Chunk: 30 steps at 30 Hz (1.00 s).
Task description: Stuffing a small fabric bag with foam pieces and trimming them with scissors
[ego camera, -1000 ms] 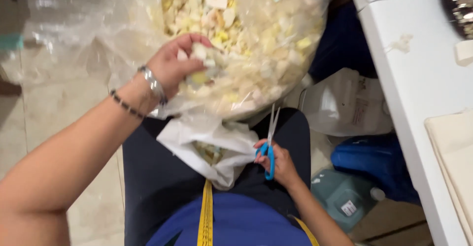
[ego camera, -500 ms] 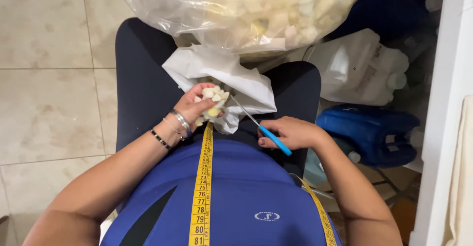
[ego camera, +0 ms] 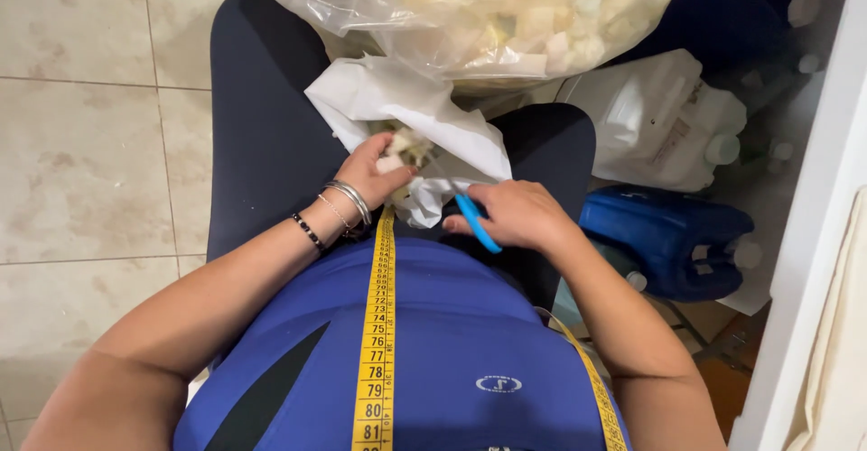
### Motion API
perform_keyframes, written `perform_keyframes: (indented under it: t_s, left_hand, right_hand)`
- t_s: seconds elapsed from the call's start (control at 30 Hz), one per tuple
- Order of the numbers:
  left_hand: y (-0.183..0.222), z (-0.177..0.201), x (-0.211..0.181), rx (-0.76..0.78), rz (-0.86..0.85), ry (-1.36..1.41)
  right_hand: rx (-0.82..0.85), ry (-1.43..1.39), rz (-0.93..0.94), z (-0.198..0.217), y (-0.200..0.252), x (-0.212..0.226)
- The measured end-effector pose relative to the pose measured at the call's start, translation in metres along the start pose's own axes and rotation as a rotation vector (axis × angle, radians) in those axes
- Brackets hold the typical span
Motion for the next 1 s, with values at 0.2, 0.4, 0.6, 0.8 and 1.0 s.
perform_keyframes:
  t_s: [0.2,0.4,0.6,0.8,1.0]
  left_hand:
    - [0.007,0.007,-0.01,-0.032,0.017,-0.043]
    - [-0.006,0.006,0.01,-0.044,0.078,0.008]
    - [0.009,-0.005,-0.004,0.06,0.202,0.29]
    - [0.008,-0.01,0.009,0.125,0.201,0.318]
    - [0.012,-0.003,-0.001,0.098,0.224,0.269]
  right_hand:
    - [0.035,-0.069,-0.051,0.002,0.005,-0.011]
    - [0.105,-0.103,-0.01,0.001,0.007,-0.014]
    - [0.164,-0.073,0.074,0.005,0.002,0.003]
    - [0.124,-0.148,0.103,0.0,-0.007,0.01]
    - [0.044,-0.308,0.082,-0.028,-0.02,-0.015]
Point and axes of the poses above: each hand's wrist, its own y-axis away from the middle knuckle, its own z-axis out of the back of the hand, x = y × z, the point moved 6 cm from there along -y, towards the middle knuckle, and after that the axes turned 11 degrees about -x, right-handed, at the moved point
